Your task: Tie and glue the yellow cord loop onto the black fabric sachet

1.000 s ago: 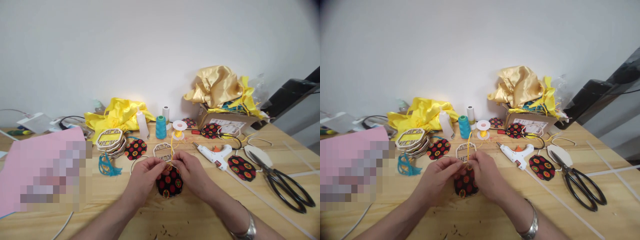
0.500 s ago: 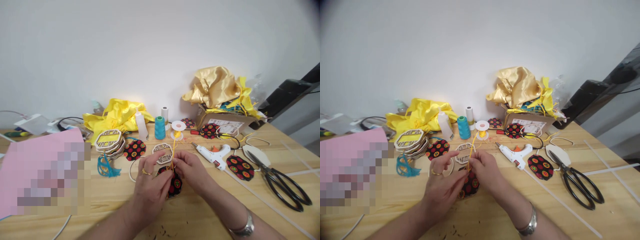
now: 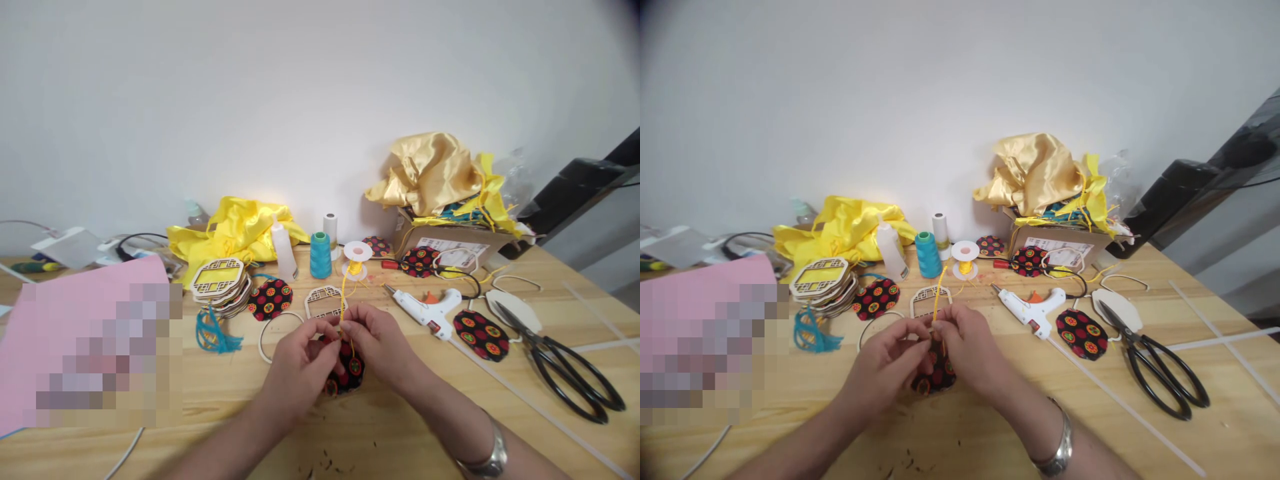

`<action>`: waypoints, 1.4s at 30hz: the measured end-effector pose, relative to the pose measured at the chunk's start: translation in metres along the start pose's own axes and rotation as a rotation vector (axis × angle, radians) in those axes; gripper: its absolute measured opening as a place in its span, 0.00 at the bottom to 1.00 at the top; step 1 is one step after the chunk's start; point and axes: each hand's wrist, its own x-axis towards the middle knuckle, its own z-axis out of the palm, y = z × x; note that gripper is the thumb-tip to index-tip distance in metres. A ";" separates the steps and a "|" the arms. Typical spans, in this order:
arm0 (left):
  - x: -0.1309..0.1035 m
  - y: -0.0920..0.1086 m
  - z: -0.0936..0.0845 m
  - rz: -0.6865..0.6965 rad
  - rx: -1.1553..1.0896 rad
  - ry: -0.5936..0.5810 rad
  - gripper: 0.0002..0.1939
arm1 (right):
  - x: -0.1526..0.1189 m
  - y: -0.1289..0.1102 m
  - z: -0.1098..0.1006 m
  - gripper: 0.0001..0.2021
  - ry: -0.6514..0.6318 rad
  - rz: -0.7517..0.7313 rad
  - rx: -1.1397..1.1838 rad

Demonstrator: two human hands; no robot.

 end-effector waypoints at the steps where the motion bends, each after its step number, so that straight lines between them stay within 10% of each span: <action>1: 0.001 0.002 0.000 -0.092 -0.107 -0.014 0.04 | 0.000 0.000 0.000 0.07 0.005 -0.014 -0.039; 42: 0.011 -0.003 -0.013 -0.095 -0.319 -0.124 0.05 | 0.001 -0.012 -0.010 0.06 -0.166 0.091 0.234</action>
